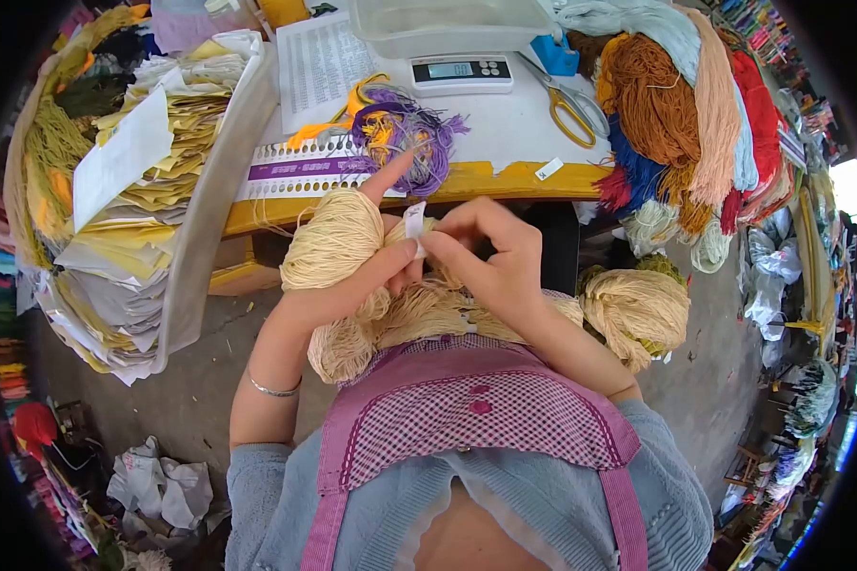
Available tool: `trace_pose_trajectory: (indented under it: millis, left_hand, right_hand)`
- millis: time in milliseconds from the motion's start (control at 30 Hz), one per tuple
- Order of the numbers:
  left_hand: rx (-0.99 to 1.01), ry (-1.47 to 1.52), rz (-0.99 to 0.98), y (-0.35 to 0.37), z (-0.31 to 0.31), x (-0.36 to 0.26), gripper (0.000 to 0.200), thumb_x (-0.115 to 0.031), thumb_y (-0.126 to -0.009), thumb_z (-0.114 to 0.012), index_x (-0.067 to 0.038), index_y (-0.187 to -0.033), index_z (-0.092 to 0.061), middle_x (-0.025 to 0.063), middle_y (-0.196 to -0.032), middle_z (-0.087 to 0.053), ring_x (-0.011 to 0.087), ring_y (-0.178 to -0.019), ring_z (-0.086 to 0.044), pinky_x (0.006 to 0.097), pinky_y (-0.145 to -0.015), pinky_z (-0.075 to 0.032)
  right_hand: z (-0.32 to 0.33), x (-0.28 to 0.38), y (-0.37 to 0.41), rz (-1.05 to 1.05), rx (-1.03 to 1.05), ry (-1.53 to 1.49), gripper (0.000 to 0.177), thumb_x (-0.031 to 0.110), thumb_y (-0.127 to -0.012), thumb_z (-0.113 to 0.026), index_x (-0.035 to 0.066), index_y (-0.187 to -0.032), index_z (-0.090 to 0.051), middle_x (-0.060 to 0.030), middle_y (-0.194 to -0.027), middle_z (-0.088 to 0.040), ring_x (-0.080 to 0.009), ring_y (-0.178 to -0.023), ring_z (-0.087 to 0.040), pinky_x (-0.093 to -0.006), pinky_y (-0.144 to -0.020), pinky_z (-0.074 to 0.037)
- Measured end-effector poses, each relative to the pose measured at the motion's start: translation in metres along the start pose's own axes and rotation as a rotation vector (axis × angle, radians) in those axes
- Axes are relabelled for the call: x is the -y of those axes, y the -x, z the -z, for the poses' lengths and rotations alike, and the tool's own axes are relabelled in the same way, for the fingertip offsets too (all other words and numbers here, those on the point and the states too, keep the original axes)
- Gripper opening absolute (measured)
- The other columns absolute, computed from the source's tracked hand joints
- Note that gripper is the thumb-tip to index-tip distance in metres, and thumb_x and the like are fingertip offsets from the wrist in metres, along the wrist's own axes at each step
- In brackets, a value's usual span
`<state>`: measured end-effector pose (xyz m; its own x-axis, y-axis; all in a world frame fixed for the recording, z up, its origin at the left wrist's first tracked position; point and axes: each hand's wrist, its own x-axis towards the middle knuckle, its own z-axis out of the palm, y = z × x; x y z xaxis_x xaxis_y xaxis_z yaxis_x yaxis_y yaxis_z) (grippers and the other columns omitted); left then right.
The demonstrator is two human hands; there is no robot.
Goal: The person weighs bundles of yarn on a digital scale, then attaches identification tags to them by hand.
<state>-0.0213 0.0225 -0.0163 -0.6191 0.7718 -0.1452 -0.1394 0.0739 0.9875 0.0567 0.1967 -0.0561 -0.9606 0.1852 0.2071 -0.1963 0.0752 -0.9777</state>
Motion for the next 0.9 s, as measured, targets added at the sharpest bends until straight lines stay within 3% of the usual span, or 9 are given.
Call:
trace_pose_trajectory:
  millis: [33,67,133,267,300,400,567,633,900]
  left_hand:
    - [0.033,0.012,0.053,0.003,0.003,-0.006,0.072,-0.003,-0.088,-0.055,-0.010,-0.150,-0.020,0.0050,-0.072,-0.060,0.0080,-0.059,-0.054,0.0212,-0.055,-0.046]
    - [0.033,0.014,0.055,0.003,0.003,-0.007,0.072,-0.003,-0.088,-0.055,-0.010,-0.150,-0.020,0.0050,-0.072,-0.060,0.0080,-0.059,-0.054,0.0212,-0.055,-0.046]
    - [0.143,0.120,0.113,0.002,0.005,-0.009,0.071,-0.004,-0.088,-0.056,-0.009,-0.149,-0.020,0.0056,-0.073,-0.061,0.0085,-0.060,-0.056,0.0212,-0.055,-0.047]
    - [0.195,0.167,0.116,-0.001,0.014,-0.005,0.076,-0.003,-0.085,-0.060,-0.006,-0.149,-0.019,0.0065,-0.076,-0.061,0.0114,-0.063,-0.059,0.0236,-0.059,-0.049]
    - [0.191,0.169,0.116,-0.001,0.016,-0.003,0.076,-0.003,-0.085,-0.060,-0.006,-0.149,-0.019,0.0065,-0.076,-0.061,0.0114,-0.063,-0.059,0.0236,-0.059,-0.049]
    - [0.151,0.056,0.073,-0.001,0.019,0.003,0.077,-0.003,-0.085,-0.061,-0.005,-0.149,-0.018,0.0055,-0.081,-0.061,0.0126,-0.063,-0.060,0.0246,-0.061,-0.050]
    - [0.027,-0.694,-0.192,-0.003,0.020,-0.002,0.065,-0.005,-0.084,-0.063,-0.007,-0.142,-0.034,0.0017,-0.082,-0.060,0.0115,-0.077,-0.053,0.0259,-0.072,-0.044]
    - [0.038,-0.729,-0.252,-0.005,0.019,-0.002,0.056,-0.005,-0.084,-0.062,-0.007,-0.135,-0.039,0.0016,-0.083,-0.059,0.0114,-0.077,-0.053,0.0257,-0.072,-0.044]
    - [0.093,-0.658,-0.392,-0.005,0.018,0.000,0.021,-0.010,-0.079,-0.066,-0.009,-0.098,-0.057,0.0056,-0.082,-0.056,0.0205,-0.076,-0.057,0.0320,-0.069,-0.046]
  right_hand:
    - [0.003,-0.005,-0.003,0.247,-0.005,0.256,0.012,0.013,-0.090,-0.061,0.001,-0.091,-0.058,-0.0020,-0.086,-0.060,-0.0072,-0.075,-0.054,-0.0217,-0.066,-0.045]
    - [-0.002,-0.013,-0.010,0.234,0.031,-0.052,0.017,0.013,-0.090,-0.058,0.004,-0.100,-0.048,-0.0059,-0.095,-0.053,-0.0087,-0.086,-0.050,-0.0249,-0.070,-0.043]
    - [-0.003,-0.012,-0.005,-0.054,0.165,-0.453,0.023,0.012,-0.091,-0.056,0.005,-0.106,-0.039,-0.0081,-0.096,-0.048,-0.0087,-0.089,-0.046,-0.0257,-0.070,-0.042]
    - [0.005,-0.003,-0.003,-0.045,0.257,-0.033,0.024,0.011,-0.091,-0.057,0.005,-0.105,-0.038,-0.0061,-0.087,-0.047,-0.0092,-0.077,-0.048,-0.0260,-0.066,-0.042]
    - [0.004,0.004,-0.006,0.159,0.177,0.177,0.021,0.008,-0.088,-0.061,0.003,-0.103,-0.048,-0.0091,-0.086,-0.054,-0.0167,-0.073,-0.057,-0.0294,-0.066,-0.046]
    - [0.009,0.004,-0.009,0.476,0.149,0.515,0.016,0.002,-0.084,-0.066,0.001,-0.100,-0.060,-0.0088,-0.087,-0.061,-0.0151,-0.077,-0.061,-0.0270,-0.061,-0.048]
    - [0.015,0.010,-0.006,0.163,0.210,0.504,0.018,0.007,-0.084,-0.067,0.000,-0.100,-0.065,-0.0079,-0.080,-0.064,-0.0145,-0.071,-0.063,-0.0269,-0.063,-0.049]
    - [0.021,0.011,-0.014,-0.159,0.379,0.298,0.019,0.013,-0.087,-0.066,-0.001,-0.099,-0.065,-0.0028,-0.074,-0.063,-0.0091,-0.063,-0.060,-0.0243,-0.060,-0.047]
    - [0.026,0.008,-0.026,-0.532,0.552,-0.283,0.020,0.022,-0.091,-0.063,0.003,-0.089,-0.060,0.0055,-0.065,-0.049,-0.0017,-0.053,-0.038,-0.0198,-0.047,-0.026]
